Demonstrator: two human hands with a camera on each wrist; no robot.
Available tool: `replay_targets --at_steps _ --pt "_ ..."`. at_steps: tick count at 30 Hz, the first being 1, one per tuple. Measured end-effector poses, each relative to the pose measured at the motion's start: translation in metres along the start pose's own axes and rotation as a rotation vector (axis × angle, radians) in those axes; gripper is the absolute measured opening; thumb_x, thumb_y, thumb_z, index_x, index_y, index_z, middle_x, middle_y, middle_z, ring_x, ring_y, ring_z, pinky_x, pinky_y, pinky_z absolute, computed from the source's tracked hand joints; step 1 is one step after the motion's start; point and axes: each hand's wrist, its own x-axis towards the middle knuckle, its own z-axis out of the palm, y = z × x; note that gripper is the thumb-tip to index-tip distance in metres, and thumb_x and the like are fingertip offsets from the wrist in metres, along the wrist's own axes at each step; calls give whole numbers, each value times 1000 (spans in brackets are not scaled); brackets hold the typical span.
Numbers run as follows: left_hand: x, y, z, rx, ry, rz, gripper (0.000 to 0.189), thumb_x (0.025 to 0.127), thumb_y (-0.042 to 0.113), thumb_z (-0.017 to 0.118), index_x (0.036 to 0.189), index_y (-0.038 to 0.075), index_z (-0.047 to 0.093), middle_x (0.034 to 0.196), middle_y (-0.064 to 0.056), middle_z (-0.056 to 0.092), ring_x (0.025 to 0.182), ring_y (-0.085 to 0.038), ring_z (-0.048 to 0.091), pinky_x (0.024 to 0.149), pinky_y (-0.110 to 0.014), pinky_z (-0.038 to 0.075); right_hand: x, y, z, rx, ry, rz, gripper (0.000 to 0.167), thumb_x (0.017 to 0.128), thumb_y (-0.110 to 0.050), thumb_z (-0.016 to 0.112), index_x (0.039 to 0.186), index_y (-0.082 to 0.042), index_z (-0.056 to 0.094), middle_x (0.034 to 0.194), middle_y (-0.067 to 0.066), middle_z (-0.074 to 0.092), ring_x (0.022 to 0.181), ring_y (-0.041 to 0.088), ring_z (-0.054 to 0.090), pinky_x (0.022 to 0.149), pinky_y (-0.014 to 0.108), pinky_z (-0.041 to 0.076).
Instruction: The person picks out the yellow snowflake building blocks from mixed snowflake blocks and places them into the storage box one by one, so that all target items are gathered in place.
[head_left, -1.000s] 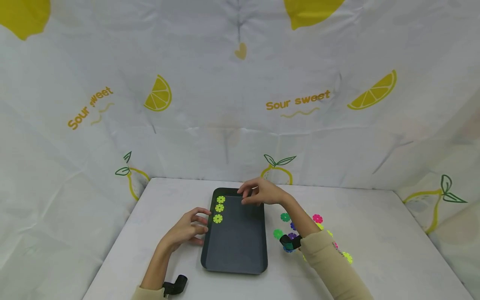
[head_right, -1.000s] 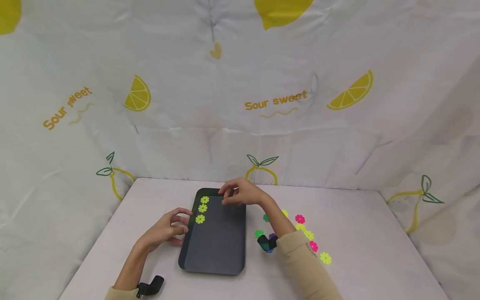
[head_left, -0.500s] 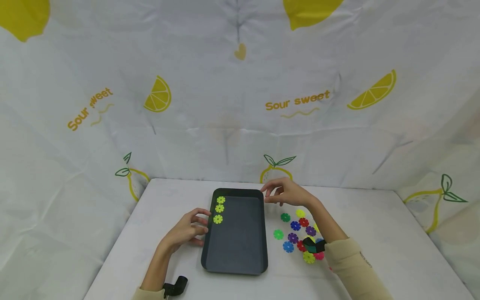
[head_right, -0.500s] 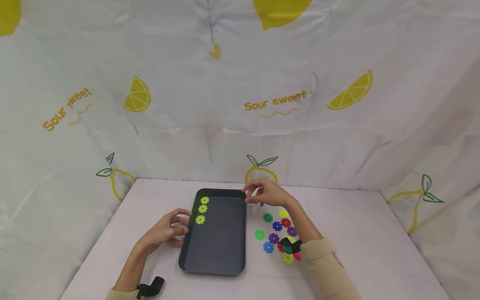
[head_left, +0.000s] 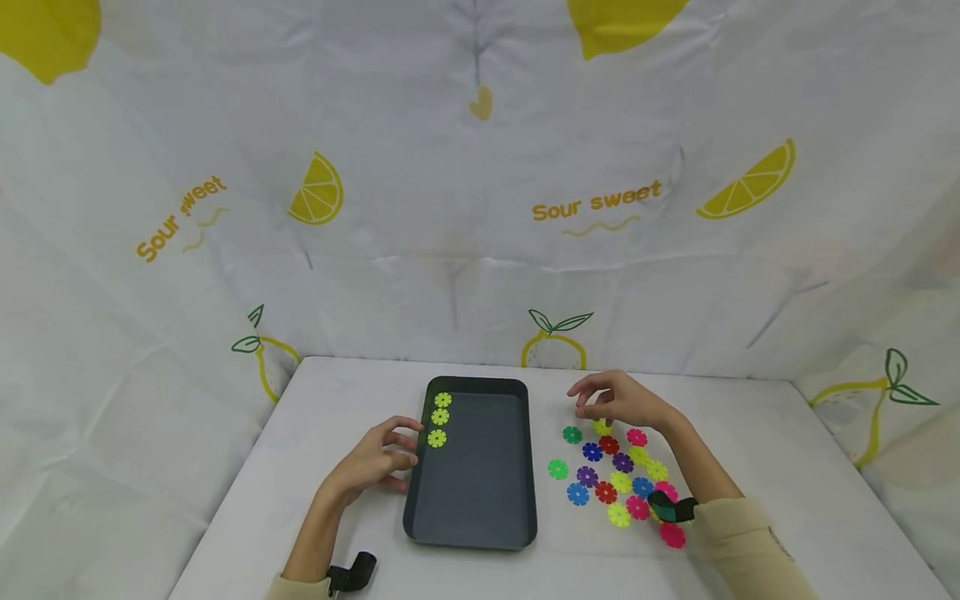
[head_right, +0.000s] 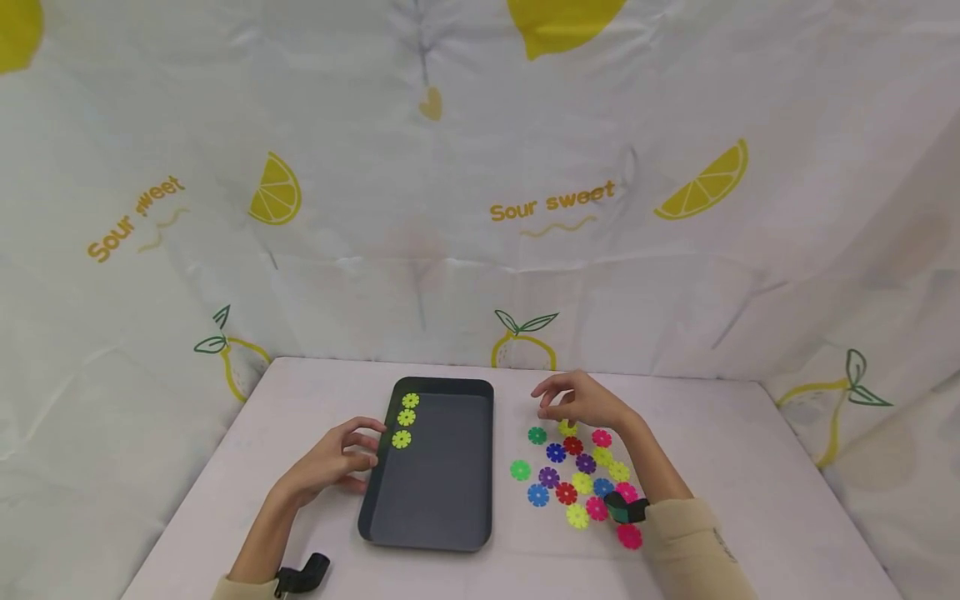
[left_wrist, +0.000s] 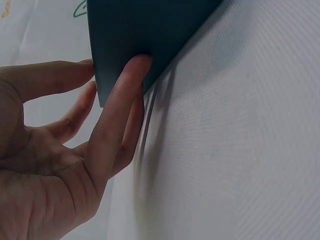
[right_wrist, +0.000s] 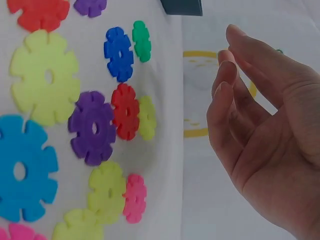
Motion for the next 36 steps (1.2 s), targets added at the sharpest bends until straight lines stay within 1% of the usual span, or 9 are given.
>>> replay_targets --at_steps 3,7,10,17,21,25,30,36 --pt "0 0 0 3 1 1 60 94 4 71 151 7 52 133 -25 61 99 -26 69 72 -42 68 -6 10 -2 -14 5 42 40 100 -18 78 132 5 69 111 19 74 87 33 75 65 32 65" --pt "1 0 1 5 1 2 60 94 4 71 151 8 52 133 -26 61 98 -26 69 72 -42 69 -11 22 -4 -52 16 89 37 99 -19 80 131 -1 73 118 17 75 99 25 73 76 24 63" --pt "1 0 1 5 0 2 60 94 4 71 151 7 52 133 -26 61 98 -27 69 72 -42 69 -14 30 -5 -73 17 87 35 97 -17 81 129 -2 75 119 17 75 107 23 70 84 19 60" --pt "2 -1 1 11 4 -4 60 94 4 72 150 8 53 133 -25 61 98 -26 69 72 -42 69 -17 46 -4 -83 23 95 32 94 -13 84 123 -1 77 110 16 73 97 18 63 75 20 59" --pt "3 0 1 8 3 -9 60 94 4 71 150 9 53 133 -25 61 98 -26 70 72 -41 68 -16 49 -3 -104 43 113 30 94 -15 84 121 -4 78 108 13 73 94 17 61 72 19 56" --pt "2 0 0 2 4 -8 60 93 4 71 150 9 53 132 -25 61 98 -26 69 72 -41 68 -16 50 -3 -118 67 126 29 95 -18 83 121 -5 78 107 10 73 93 18 61 73 19 57" --pt "2 0 0 5 3 -1 60 93 4 71 150 8 53 131 -25 61 97 -26 69 71 -41 68 -17 53 -5 -115 74 119 30 95 -19 84 120 -5 79 107 11 73 94 17 61 74 19 58" --pt "1 -1 0 3 3 1 60 93 4 71 150 8 53 131 -25 61 96 -26 69 71 -41 68 -19 59 -9 -60 40 108 33 93 -14 86 123 -2 78 111 18 72 73 12 60 66 18 56"
